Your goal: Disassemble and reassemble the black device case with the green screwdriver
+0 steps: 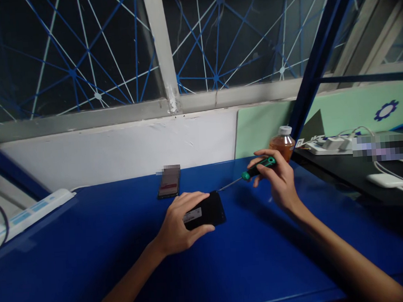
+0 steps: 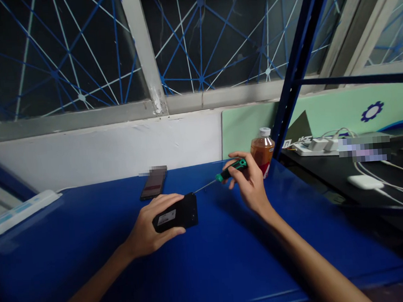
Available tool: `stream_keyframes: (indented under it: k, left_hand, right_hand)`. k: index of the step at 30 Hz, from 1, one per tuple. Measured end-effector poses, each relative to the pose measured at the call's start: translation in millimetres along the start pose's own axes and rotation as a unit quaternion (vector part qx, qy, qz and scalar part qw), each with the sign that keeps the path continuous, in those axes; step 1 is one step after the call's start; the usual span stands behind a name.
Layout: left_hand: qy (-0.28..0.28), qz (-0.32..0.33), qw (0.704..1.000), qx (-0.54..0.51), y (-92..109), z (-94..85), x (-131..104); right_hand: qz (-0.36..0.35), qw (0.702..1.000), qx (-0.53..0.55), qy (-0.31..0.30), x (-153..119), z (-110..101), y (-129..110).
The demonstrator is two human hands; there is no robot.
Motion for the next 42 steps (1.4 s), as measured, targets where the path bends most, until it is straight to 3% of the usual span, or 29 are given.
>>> stream_keyframes:
  k: [6,13,20,26,33,38,42]
  left_hand:
    - [-0.005,-0.008,1.0,0.003,0.1,-0.4,0.2]
    - [-0.006,-0.015,1.0,0.007,-0.9,0.4,0.4]
    - [-0.012,-0.015,1.0,0.006,1.1,0.7,0.1]
    - [-0.008,-0.011,1.0,-0.001,1.2,0.0,0.4]
    - [-0.012,-0.011,1.0,-0.001,1.8,0.3,-0.5]
    - [-0.013,-0.009,1.0,0.001,3.5,0.0,0.0]
    - [-0.012,-0.012,1.0,0.004,3.0,1.1,-1.2]
  right_hand:
    - [0.001,0.997,-0.054,0.058,-1.6,-1.6,-1.0]
    - [0.007,1.0,0.018,-0.014,-1.7,6.0,-0.5]
    - [0.01,0.997,-0.063,0.047,-3.2,1.3,0.1]
    - [0.011,1.0,0.018,-0.005,-1.8,4.7,0.6]
    - [-0.004,0.996,-0.064,0.058,-2.9,0.4,-1.1]
    - [0.004,1.0,0.005,0.008,-2.3,3.1,-1.9]
    - [-0.009,0.998,-0.037,0.048,-3.6,0.3,-2.3]
Point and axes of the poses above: each hand's wrist, its own x-axis towards the middle knuckle, its own z-axis out of the palm, y = z × x, the point moved 5 cm from there along x, towards the middle knuckle, and after that the axes turned 2 degrees about y, right-handed, at the moved point
